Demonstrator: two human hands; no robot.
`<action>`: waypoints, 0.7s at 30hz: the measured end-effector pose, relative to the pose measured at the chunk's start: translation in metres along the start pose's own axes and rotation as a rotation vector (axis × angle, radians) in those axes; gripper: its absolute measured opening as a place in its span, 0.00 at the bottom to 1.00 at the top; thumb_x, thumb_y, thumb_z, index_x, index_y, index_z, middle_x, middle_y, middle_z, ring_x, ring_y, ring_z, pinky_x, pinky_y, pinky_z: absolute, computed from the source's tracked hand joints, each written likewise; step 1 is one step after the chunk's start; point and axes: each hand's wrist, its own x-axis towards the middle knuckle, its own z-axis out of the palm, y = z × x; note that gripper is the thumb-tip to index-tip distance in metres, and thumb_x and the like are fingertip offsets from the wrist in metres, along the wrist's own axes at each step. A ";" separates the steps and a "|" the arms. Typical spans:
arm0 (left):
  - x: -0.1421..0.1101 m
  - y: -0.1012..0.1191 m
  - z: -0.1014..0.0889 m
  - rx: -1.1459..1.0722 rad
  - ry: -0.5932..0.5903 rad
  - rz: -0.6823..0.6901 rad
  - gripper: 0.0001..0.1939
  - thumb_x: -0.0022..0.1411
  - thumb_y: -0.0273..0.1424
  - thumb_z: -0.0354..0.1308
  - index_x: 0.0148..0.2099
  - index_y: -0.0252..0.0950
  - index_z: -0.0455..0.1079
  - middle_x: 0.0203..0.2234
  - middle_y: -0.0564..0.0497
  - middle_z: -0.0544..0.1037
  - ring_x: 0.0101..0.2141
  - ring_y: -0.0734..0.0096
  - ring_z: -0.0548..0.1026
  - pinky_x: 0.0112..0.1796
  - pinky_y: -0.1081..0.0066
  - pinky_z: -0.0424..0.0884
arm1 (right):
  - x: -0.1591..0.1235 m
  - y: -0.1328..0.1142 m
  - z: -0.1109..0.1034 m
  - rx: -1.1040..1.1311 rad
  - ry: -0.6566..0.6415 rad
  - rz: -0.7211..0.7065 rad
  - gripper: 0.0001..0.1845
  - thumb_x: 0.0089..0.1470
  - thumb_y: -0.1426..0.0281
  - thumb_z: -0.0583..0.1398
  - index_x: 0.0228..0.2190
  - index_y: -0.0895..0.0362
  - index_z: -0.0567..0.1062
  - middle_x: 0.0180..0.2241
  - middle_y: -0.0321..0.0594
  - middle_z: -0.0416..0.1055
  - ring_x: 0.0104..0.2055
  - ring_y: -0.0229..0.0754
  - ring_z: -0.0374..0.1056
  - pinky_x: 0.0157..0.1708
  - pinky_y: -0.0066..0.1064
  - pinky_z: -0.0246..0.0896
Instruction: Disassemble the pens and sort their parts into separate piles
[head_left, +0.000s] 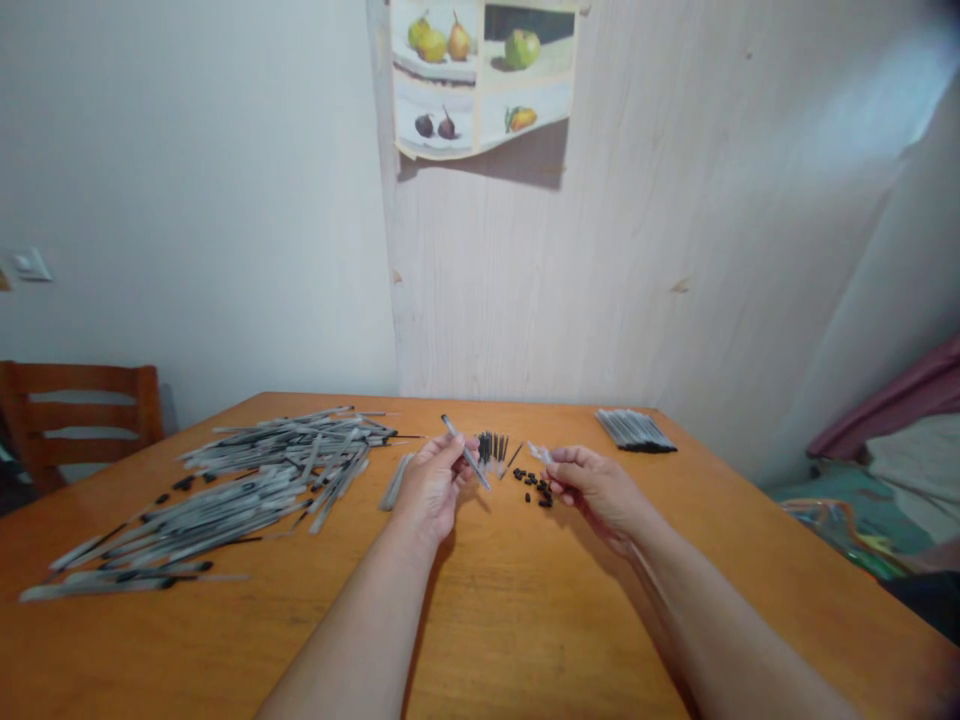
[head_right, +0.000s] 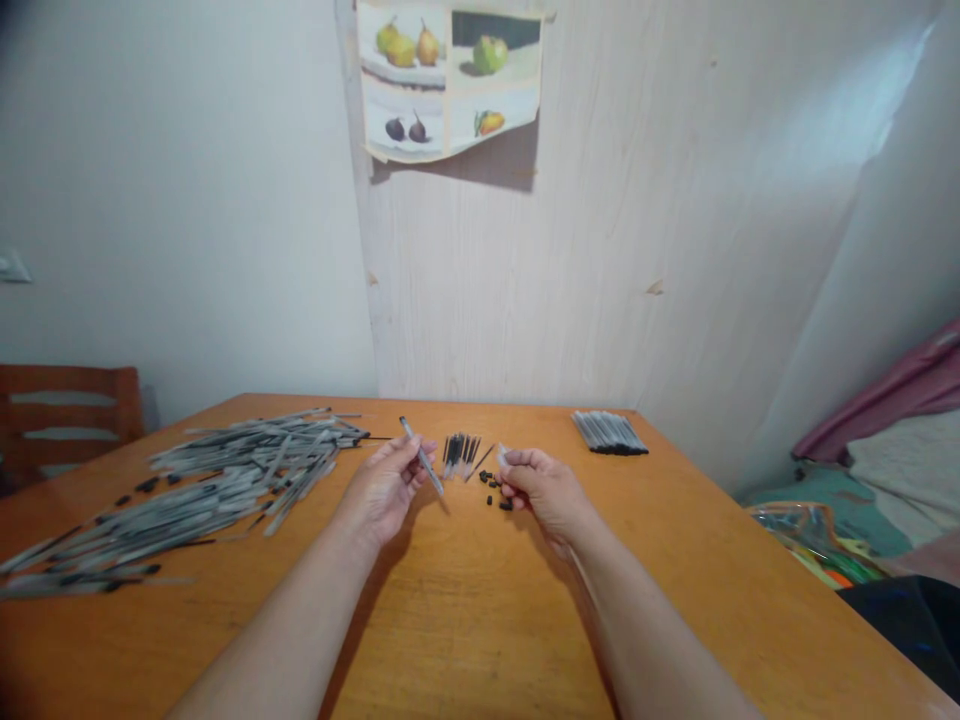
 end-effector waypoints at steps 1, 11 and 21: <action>0.001 0.000 0.000 -0.012 0.009 0.002 0.07 0.56 0.27 0.65 0.37 0.34 0.71 0.32 0.48 0.80 0.29 0.77 0.76 0.29 0.79 0.70 | -0.003 0.000 0.005 0.000 -0.033 0.013 0.14 0.42 0.68 0.68 0.32 0.58 0.73 0.28 0.36 0.72 0.26 0.32 0.64 0.22 0.23 0.53; -0.002 0.003 0.002 -0.076 0.020 0.015 0.06 0.57 0.26 0.65 0.36 0.33 0.70 0.32 0.48 0.80 0.28 0.79 0.75 0.29 0.80 0.70 | -0.020 0.014 0.043 -0.078 -0.158 0.131 0.14 0.41 0.66 0.66 0.29 0.58 0.69 0.21 0.34 0.70 0.21 0.33 0.63 0.21 0.25 0.55; -0.003 0.000 0.004 -0.058 0.011 0.004 0.03 0.60 0.25 0.62 0.36 0.32 0.70 0.32 0.47 0.80 0.30 0.78 0.76 0.29 0.80 0.70 | -0.018 0.022 0.043 -0.069 -0.139 0.135 0.13 0.42 0.66 0.65 0.30 0.58 0.69 0.23 0.35 0.72 0.19 0.33 0.64 0.18 0.24 0.56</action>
